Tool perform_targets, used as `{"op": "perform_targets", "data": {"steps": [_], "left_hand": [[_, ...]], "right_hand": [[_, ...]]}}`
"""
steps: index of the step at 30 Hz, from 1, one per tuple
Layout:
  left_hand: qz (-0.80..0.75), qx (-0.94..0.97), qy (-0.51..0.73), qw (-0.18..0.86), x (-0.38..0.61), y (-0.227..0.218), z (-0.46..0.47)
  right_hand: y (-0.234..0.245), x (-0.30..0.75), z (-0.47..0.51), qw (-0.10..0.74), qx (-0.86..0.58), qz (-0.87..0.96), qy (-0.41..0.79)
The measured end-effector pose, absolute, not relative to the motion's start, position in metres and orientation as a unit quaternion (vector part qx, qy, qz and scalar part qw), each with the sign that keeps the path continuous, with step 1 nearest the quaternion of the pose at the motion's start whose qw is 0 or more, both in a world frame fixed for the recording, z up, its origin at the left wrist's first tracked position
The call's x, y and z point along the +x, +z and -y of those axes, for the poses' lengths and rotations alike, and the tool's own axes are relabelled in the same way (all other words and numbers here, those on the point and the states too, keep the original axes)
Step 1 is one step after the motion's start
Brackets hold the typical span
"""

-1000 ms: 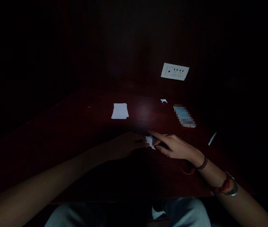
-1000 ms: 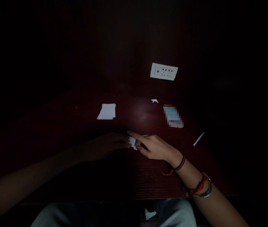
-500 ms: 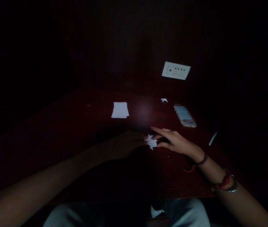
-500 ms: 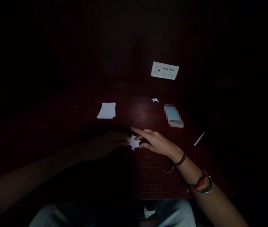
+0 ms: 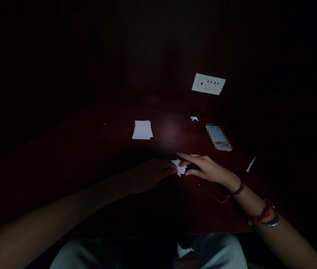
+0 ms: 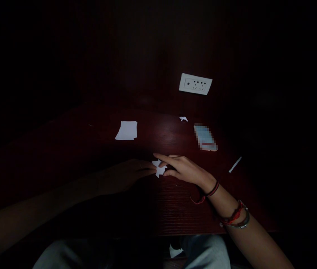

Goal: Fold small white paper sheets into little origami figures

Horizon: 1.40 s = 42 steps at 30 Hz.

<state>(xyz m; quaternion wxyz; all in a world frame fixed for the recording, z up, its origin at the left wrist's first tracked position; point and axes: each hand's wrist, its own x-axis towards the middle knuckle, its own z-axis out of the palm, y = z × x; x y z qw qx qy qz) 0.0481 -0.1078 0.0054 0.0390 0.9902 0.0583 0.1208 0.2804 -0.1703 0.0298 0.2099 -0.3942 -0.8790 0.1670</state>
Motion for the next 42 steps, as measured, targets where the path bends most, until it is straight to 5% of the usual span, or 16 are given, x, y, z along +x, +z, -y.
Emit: {"op": "perform_targets", "data": {"steps": [24, 42], "left_hand": [[-0.006, 0.973, 0.143, 0.180, 0.050, 0.020, 0.100], [-0.016, 0.987, 0.139, 0.075, 0.046, 0.013, 0.102]], "right_hand": [[0.028, 0.280, 0.176, 0.148, -0.366, 0.918, -0.031], [0.022, 0.268, 0.176, 0.185, -0.377, 0.907, 0.021]]}}
